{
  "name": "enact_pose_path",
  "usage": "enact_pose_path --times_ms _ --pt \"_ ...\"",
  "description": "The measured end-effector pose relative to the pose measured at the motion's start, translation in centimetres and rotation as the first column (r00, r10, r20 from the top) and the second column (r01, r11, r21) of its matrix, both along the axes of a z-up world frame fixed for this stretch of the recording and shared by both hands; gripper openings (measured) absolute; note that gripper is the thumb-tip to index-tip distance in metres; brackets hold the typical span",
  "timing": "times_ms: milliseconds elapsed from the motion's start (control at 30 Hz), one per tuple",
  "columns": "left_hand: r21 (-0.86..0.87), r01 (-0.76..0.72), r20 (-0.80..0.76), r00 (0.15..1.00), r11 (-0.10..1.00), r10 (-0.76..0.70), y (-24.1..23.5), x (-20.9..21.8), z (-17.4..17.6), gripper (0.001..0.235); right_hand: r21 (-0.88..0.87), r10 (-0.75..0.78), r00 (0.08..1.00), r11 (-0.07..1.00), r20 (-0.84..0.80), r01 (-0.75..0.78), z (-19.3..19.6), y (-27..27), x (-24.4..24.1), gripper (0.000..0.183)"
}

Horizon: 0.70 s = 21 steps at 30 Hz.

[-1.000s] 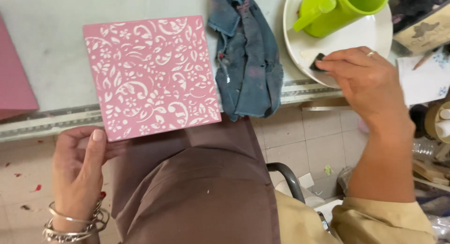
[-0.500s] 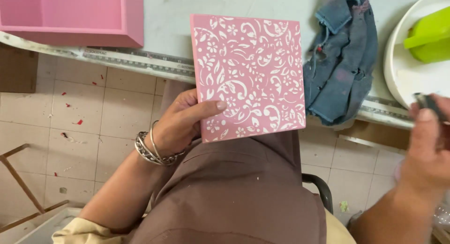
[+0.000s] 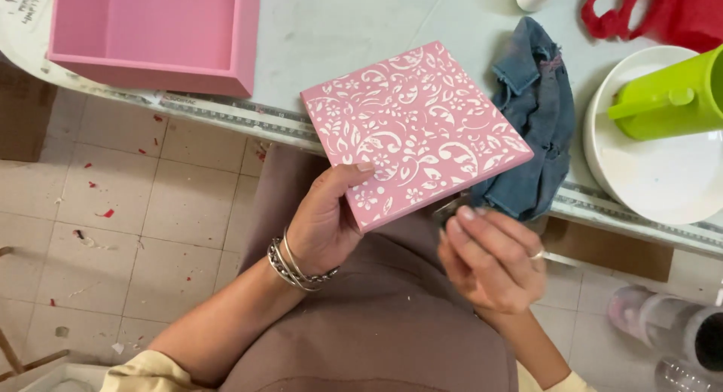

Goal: Sanding the edges of a decorated box lid to create a distressed look and writing on a label.

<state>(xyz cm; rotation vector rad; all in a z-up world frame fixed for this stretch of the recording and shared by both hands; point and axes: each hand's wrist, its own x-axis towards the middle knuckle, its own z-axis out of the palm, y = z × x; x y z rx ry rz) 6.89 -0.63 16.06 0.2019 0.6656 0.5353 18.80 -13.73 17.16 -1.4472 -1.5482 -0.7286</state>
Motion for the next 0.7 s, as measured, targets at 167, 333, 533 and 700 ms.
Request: enact_pose_path --times_ms 167,333,533,700 --pt "-0.018 -0.061 -0.014 0.998 0.998 0.061 -0.6 0.0 -1.0 0.008 0.046 0.116 0.992 0.992 0.048 -0.118 -0.1 1.6 -2.1 0.008" --pt "-0.071 -0.048 0.001 0.999 0.996 0.048 -0.7 0.2 -1.1 0.010 0.128 0.086 0.995 0.987 0.050 -0.092 -1.5 1.1 -0.1 0.006" --pt "-0.107 -0.025 -0.021 1.000 0.994 0.023 -0.9 0.1 0.3 0.014 0.145 -0.037 0.994 0.989 0.105 0.022 -0.6 1.0 1.1 0.008" --pt "-0.117 -0.003 -0.029 1.000 0.993 0.000 -0.5 0.0 2.8 0.016 0.146 -0.085 0.991 0.987 0.103 0.070 -0.8 1.0 1.8 0.008"
